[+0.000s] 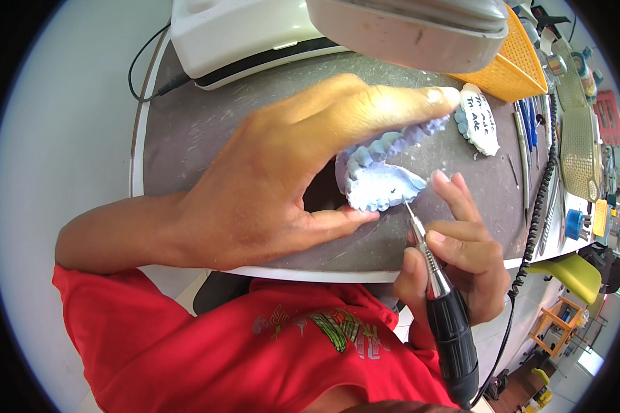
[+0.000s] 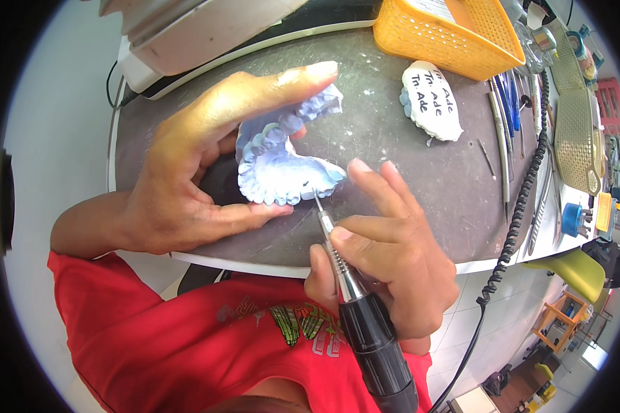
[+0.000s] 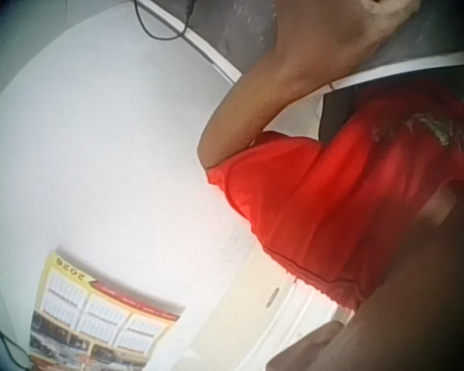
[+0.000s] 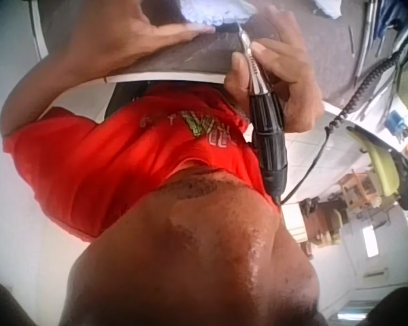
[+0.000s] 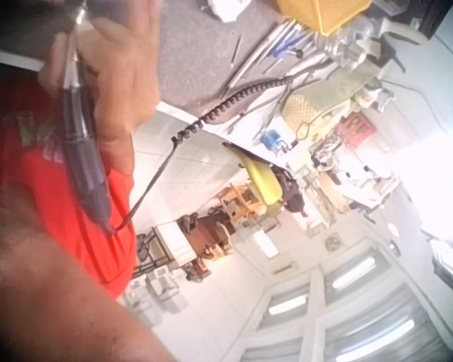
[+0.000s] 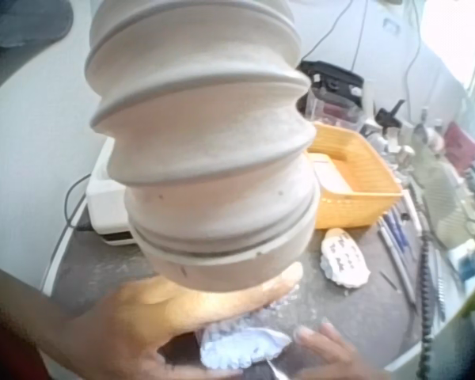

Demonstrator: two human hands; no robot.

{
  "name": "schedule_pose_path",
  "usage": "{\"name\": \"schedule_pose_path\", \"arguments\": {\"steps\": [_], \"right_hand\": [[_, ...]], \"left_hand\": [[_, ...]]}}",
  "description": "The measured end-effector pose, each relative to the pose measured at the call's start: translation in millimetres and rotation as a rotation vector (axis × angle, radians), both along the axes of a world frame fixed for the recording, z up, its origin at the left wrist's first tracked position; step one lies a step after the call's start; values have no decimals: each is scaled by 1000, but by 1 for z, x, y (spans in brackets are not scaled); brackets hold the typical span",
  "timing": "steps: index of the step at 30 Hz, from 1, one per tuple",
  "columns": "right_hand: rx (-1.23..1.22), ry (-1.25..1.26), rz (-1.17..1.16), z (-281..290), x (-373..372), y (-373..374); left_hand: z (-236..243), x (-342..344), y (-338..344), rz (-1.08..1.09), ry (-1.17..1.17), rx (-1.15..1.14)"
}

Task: The person refines a dental impression by using a rotary tool to grind the surface and a sharp metal tool to carve details.

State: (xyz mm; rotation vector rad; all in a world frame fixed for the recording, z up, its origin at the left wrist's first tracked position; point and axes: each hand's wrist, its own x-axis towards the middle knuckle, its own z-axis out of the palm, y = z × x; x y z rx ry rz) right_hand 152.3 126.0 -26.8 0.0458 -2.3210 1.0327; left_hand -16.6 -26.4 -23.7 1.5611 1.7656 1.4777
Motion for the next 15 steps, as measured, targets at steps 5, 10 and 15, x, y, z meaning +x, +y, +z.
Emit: {"name": "schedule_pose_path", "arguments": {"steps": [5, 10, 15], "right_hand": [[3, 8, 13, 0, -1, 1], [21, -8, 33, 1, -1, 1], [44, -16, 32, 2, -2, 1]], "left_hand": [[4, -2, 1, 16, 100, -21], [3, -2, 1, 31, 115, -36], [4, -1, 2, 44, 110, -44]]}}
